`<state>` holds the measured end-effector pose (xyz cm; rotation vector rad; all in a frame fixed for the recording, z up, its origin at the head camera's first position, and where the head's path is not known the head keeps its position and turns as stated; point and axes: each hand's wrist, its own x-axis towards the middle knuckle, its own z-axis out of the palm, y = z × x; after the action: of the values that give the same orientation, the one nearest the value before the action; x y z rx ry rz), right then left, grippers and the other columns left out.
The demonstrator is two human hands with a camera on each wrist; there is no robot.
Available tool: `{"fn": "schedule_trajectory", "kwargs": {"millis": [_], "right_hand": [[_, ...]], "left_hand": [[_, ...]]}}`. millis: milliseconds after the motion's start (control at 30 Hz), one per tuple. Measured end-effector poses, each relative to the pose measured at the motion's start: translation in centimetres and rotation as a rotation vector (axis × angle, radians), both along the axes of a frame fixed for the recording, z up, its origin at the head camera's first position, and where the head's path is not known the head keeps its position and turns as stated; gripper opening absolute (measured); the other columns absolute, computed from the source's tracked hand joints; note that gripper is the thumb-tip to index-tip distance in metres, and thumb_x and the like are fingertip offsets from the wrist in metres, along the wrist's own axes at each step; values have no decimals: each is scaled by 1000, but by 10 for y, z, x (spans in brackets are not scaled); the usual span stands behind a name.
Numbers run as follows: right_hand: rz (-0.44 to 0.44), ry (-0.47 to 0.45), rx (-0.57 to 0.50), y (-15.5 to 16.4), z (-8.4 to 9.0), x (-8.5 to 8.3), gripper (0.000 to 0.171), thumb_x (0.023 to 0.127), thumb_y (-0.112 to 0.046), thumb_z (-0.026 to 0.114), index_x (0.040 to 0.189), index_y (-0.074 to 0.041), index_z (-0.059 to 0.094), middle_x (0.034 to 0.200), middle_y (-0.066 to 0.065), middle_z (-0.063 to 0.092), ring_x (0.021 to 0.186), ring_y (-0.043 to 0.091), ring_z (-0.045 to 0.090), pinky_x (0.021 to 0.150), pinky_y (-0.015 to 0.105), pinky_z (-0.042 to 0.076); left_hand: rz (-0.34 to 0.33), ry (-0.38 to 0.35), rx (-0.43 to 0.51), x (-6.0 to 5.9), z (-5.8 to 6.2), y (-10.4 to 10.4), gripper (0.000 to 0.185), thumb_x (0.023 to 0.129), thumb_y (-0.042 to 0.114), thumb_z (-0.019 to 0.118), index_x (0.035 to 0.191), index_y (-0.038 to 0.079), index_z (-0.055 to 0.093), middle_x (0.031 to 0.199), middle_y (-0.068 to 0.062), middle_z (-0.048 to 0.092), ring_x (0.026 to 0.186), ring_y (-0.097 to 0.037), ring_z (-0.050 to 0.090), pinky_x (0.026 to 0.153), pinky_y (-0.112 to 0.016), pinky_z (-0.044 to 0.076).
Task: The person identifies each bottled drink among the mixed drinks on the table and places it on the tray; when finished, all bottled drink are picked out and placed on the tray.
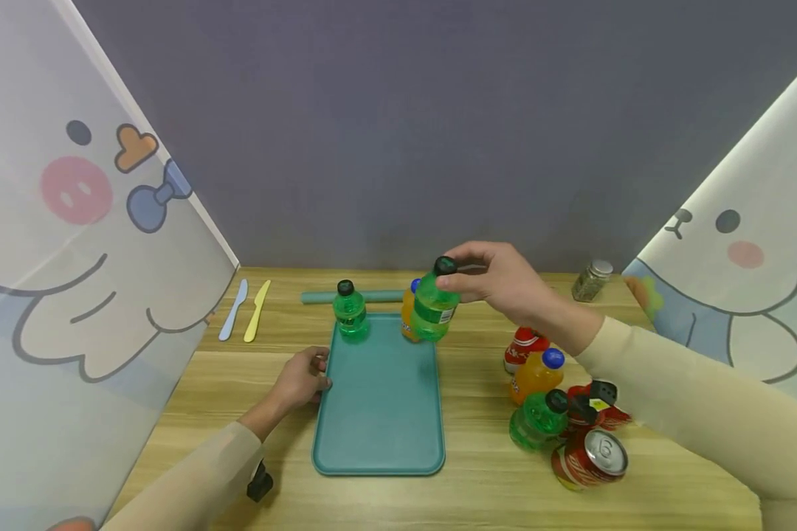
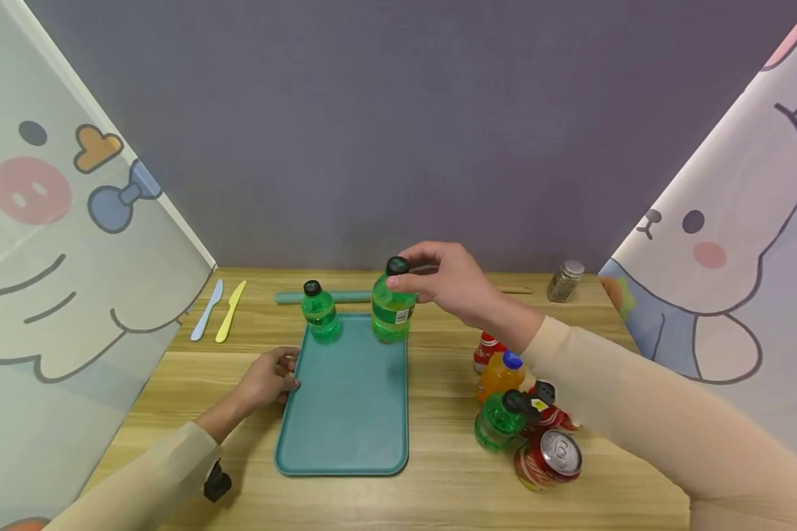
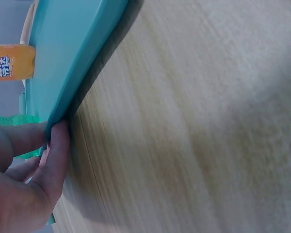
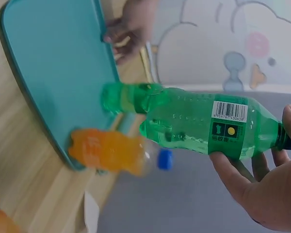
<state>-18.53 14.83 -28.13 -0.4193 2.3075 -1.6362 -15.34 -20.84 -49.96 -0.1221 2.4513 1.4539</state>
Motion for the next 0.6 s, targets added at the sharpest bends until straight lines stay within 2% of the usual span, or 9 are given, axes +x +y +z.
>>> {"fn": "schedule_trajectory", "kwargs": {"millis": [300, 400, 500, 600], "right_hand": [[44, -52, -28, -61, -34, -9, 36, 89, -19, 82, 121, -10, 69, 126, 8, 64, 114, 24, 69, 88, 41, 63], [44, -35, -22, -77, -46, -10, 37, 88, -19, 83, 121, -10, 69, 123, 7, 66, 109, 22, 70, 78, 35, 63], [36, -36, -16, -91, -58, -10, 36, 87, -19, 83, 119, -10, 70, 121, 5, 67, 106, 19, 71, 67, 29, 57], [27, -49, -8, -104, -70, -12, 37, 86, -19, 84, 119, -9, 70, 119, 5, 68, 106, 18, 71, 67, 28, 56]], "left_hand": [[0, 12, -20, 0, 2, 0, 62, 86, -14, 65, 144, -9, 46, 112, -21, 55, 92, -26, 62, 63, -38, 64], [-7, 8, -19, 0, 2, 0, 62, 87, -14, 65, 145, -9, 45, 113, -21, 55, 92, -26, 62, 63, -38, 63], [-6, 8, -15, 0, 2, 1, 62, 86, -14, 65, 145, -9, 45, 113, -21, 55, 92, -26, 62, 63, -38, 64], [0, 13, -16, 1, 1, 2, 62, 86, -14, 65, 144, -9, 46, 112, -21, 55, 91, -26, 62, 63, -38, 63]]}}
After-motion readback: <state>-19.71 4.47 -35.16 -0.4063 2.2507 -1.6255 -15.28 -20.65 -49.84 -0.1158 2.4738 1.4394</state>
